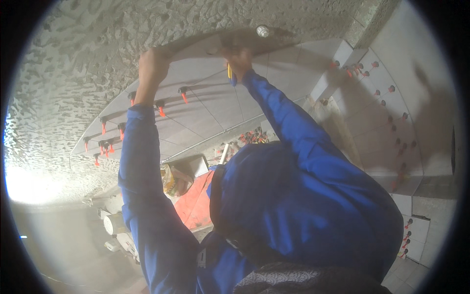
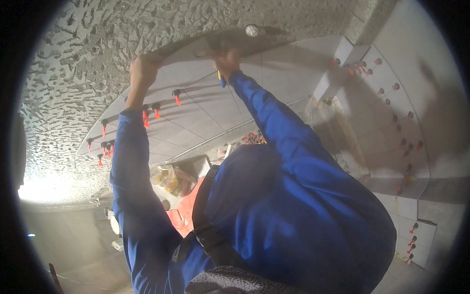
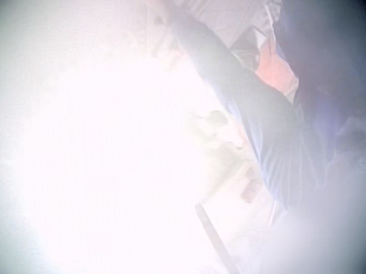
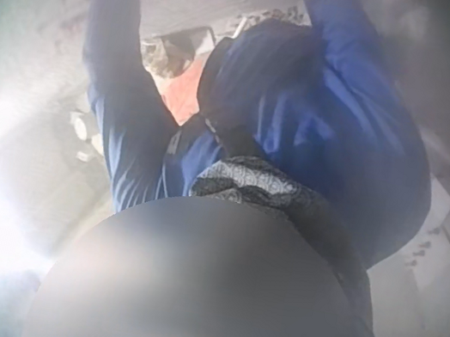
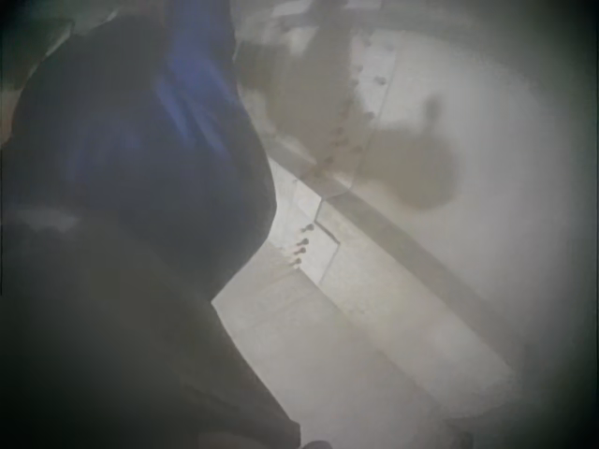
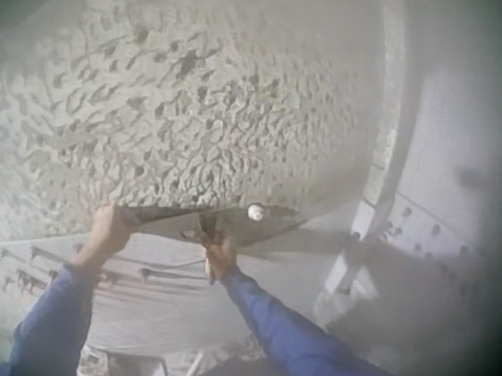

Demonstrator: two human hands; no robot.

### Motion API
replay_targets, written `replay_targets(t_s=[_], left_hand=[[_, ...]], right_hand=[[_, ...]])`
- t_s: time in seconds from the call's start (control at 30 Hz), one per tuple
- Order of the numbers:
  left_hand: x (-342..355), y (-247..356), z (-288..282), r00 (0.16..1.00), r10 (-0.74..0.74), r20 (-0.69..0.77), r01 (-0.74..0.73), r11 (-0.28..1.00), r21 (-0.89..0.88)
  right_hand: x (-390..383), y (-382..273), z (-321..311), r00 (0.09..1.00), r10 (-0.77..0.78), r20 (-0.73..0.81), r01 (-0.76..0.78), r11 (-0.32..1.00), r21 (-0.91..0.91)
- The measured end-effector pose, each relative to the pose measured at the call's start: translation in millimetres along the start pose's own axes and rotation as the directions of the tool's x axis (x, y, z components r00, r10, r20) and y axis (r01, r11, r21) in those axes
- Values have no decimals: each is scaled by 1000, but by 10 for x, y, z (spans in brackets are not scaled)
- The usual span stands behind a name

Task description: The person installs a wall tile by first positioning it on the wall, then removing it to cut a circular hole using pliers, and finally repositioning the modified tile onto the wall. The task involves handling tiles and using pliers to modify the tile shape.

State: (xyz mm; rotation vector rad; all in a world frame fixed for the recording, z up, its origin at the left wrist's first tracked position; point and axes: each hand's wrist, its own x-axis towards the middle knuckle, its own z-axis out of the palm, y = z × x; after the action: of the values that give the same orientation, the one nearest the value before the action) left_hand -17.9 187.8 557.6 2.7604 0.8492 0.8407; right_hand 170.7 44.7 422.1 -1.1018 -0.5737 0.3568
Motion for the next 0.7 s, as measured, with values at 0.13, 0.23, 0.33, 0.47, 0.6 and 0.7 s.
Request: replay_targets(t_s=[0.13, 0.23, 0.33, 0.47, 0.6, 0.7], left_hand=[[7, -22, -21, 997, 79, 5, -79, 997, -12], [5, -28, -23, 997, 80, 5, -80, 997, -1], [-4, -27, -18, 998, 57, -10, -57, 998, 9], [19, -59, -22, 996, 83, -11, -83, 996, 11], [62, -113, -12, 992, 127, -23, -125, 990, 72], [83, -135, -6, 992, 120, -31, -118, 991, 67]], right_hand=[[-37, -119, 23, 1000, 7, 25, -6, 999, -39], [-51, -122, 19, 1000, 9, -13, -9, 999, -41], [1, 12, -27, 999, -41, 1, 40, 992, -119], [232, 370, -45, 996, -90, -15, 80, 938, -338], [355, 573, -22, 924, -381, 39, 315, 699, -641], [259, 434, -49, 932, -358, 55, 336, 798, -501]])
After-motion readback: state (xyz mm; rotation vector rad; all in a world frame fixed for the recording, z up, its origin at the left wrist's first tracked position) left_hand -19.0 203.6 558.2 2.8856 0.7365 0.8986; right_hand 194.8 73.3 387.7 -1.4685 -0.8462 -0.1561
